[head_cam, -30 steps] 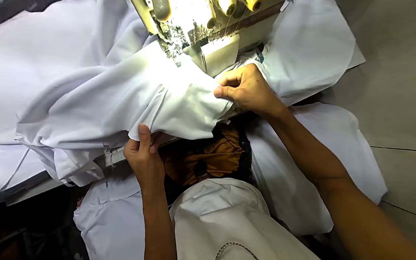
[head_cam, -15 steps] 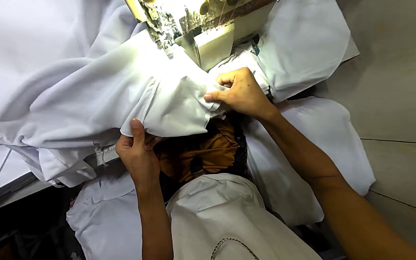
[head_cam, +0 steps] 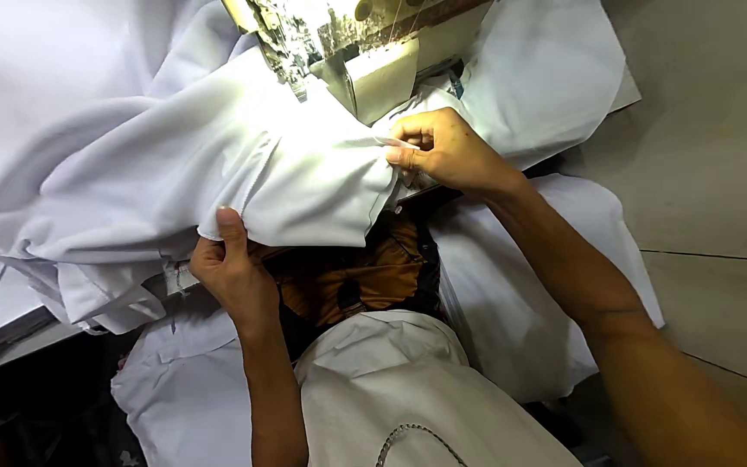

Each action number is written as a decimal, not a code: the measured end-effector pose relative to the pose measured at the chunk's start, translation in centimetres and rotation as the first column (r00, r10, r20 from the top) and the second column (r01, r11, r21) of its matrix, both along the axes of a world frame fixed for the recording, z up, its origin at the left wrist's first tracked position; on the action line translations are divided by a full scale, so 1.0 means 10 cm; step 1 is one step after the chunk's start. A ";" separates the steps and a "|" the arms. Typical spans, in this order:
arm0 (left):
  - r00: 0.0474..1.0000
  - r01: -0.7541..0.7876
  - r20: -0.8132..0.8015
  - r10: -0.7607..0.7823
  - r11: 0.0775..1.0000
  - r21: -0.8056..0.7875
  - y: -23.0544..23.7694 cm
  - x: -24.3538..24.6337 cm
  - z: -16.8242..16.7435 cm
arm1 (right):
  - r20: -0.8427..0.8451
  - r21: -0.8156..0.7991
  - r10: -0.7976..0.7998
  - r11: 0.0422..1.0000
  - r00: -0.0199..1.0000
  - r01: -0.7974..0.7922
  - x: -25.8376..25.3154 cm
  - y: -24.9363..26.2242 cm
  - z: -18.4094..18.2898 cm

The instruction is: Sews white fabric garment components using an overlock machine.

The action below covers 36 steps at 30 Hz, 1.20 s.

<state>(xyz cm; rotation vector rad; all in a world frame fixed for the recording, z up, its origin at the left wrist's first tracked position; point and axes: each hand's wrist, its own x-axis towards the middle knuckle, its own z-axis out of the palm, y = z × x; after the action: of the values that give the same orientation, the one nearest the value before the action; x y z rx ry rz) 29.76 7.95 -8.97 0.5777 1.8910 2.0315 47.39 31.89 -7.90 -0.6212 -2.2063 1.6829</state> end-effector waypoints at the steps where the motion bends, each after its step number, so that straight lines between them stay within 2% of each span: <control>1: 1.000 0.001 0.001 -0.001 1.000 -0.016 -0.01 0.01 -0.02 | -0.016 0.016 -0.036 0.999 0.999 0.037 -0.01 -0.03 -0.04; 8: 1.000 0.010 0.003 -0.010 0.999 -0.042 -0.03 0.01 -0.07 | -0.217 0.083 -0.149 0.982 0.965 0.170 -0.15 -0.26 -0.17; 11: 1.000 0.017 -0.002 -0.017 0.999 -0.045 -0.03 0.00 -0.06 | -0.252 0.111 -0.190 0.968 0.949 0.223 -0.22 -0.30 -0.18; 22: 0.999 0.041 -0.008 -0.042 0.998 -0.040 -0.06 0.00 -0.04 | -0.232 0.077 -0.163 0.980 0.959 0.185 -0.28 -0.27 -0.14; 29: 0.998 0.064 -0.013 -0.064 0.998 -0.018 -0.09 -0.02 0.00 | -0.326 -0.007 -0.106 0.994 0.939 0.109 -0.37 -0.26 -0.09; 36: 0.997 0.077 -0.014 -0.077 0.997 0.002 -0.09 0.00 0.08 | -0.409 -0.055 -0.259 0.964 0.875 0.260 -0.36 -0.32 -0.06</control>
<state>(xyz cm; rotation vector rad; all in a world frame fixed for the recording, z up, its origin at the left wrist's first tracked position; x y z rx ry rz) 29.74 7.01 -8.14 0.6564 1.8450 1.9867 43.76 28.72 -8.49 -0.4803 -1.7413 1.5079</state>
